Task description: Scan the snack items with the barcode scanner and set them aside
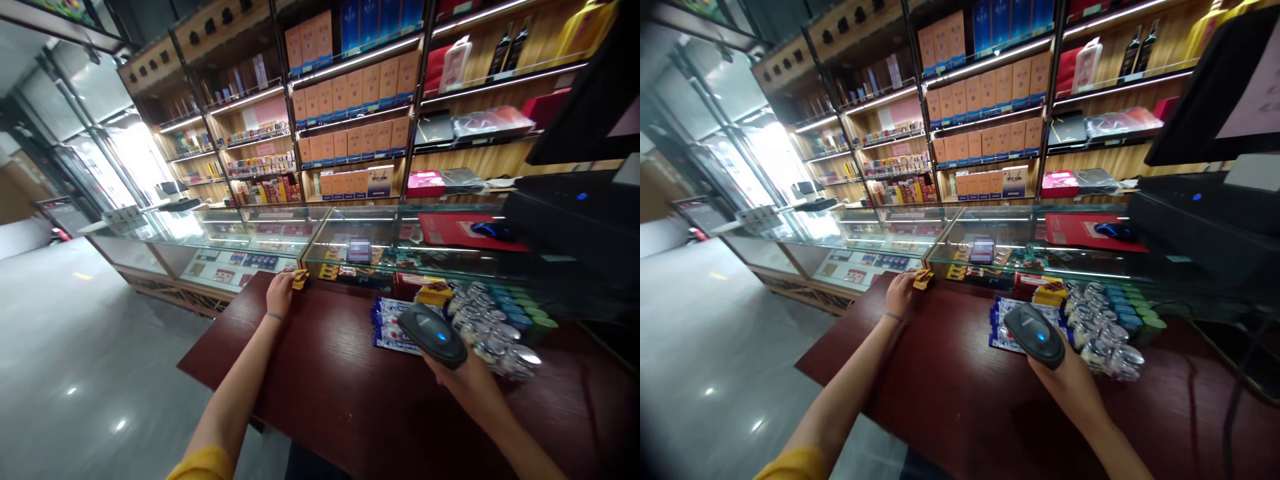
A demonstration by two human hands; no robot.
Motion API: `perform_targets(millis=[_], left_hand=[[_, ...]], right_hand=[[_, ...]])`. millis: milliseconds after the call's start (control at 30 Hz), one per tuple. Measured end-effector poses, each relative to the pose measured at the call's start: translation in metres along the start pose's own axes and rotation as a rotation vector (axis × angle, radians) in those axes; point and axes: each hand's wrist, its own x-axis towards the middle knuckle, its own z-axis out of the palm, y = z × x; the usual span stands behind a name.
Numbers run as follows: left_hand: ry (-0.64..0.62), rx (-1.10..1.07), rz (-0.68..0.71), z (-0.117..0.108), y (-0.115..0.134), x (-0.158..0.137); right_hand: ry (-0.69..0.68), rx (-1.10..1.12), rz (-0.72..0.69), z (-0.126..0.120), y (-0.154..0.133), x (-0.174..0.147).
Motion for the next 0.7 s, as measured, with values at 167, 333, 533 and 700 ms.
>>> perform_targets(millis=[167,333,533,700], left_hand=[[-0.185,0.124,0.163,0.007,-0.021,-0.005],[-0.224,0.125,0.200,0.020,-0.033,-0.003],[-0.286,0.080,0.177,0.032,-0.040,0.002],[-0.306,0.056,0.133,0.035,-0.038,0.003]], right_hand=[[-0.022,-0.021,0.022,-0.003,-0.003,0.000],[-0.043,-0.069,0.056,-0.002,-0.003,0.002],[-0.073,-0.086,0.085,0.010,-0.010,0.001],[-0.090,-0.068,0.075,0.017,-0.018,0.000]])
